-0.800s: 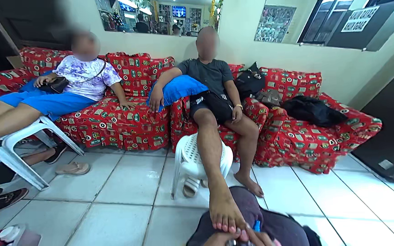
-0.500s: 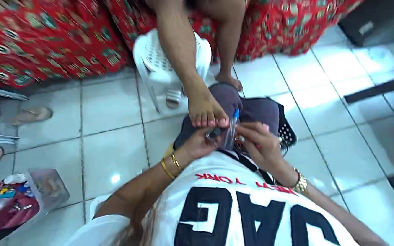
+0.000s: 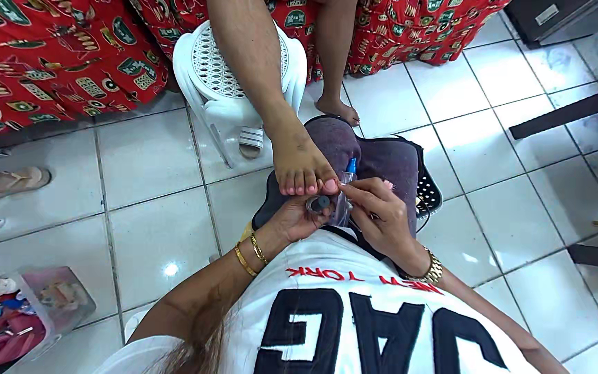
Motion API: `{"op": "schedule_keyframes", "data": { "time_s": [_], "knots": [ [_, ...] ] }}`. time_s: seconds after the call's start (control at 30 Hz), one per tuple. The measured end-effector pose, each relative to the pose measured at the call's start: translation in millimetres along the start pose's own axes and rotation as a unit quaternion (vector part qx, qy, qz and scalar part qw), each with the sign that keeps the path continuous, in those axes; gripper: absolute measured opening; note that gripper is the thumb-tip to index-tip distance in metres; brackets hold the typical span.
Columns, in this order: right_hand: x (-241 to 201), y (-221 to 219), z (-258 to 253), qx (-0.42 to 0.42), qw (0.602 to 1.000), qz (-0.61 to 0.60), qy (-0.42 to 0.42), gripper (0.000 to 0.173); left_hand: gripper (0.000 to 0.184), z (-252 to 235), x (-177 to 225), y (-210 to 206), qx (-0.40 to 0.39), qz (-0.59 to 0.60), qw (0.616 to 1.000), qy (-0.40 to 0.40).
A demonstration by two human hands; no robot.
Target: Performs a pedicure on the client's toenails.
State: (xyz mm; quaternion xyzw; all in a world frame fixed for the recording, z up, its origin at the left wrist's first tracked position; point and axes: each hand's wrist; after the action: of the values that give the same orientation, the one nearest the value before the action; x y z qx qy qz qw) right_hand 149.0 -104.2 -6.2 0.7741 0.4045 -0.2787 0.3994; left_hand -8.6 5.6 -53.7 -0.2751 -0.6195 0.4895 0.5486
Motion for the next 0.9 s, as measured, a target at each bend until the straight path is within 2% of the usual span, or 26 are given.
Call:
{"op": "schedule_keyframes", "data": {
  "time_s": [0.2,0.3,0.37,0.47,0.53,0.77,0.9],
  "knots": [
    [1,1,2,-0.005,1.0,-0.001,-0.01,0.031,0.012,0,1,-1,0.011,-0.008,1.0,0.007],
    [5,16,2,-0.002,0.999,0.024,-0.032,0.028,0.027,0,1,-2,-0.007,-0.02,1.0,0.004],
    [10,32,2,-0.016,0.994,0.077,-0.076,0.027,0.032,0,1,-3,-0.026,-0.009,1.0,-0.008],
    [23,54,6,-0.051,0.975,0.133,-0.173,0.023,0.027,1,1,-8,-0.031,0.025,0.999,-0.011],
    [25,61,7,-0.053,0.97,0.138,-0.192,0.021,0.019,1,3,-12,-0.036,0.059,0.998,-0.01],
    [-9,33,-24,-0.024,0.999,0.025,-0.007,0.026,0.013,-3,6,-11,-0.039,0.071,0.997,-0.001],
    [-3,14,-30,-0.044,0.999,0.013,-0.001,0.029,0.022,1,8,-18,0.006,0.066,0.998,0.016]
  ]
}}
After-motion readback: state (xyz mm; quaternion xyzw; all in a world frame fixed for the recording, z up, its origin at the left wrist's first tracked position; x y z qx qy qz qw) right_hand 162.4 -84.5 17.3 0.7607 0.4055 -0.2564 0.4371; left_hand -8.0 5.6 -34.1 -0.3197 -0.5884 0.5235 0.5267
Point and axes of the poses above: each hand's wrist, its own z-axis away from the middle knuckle, its own y-axis out of the back of the hand, x = y × z, and after that the axes turned 13 degrees about -z, right-handed
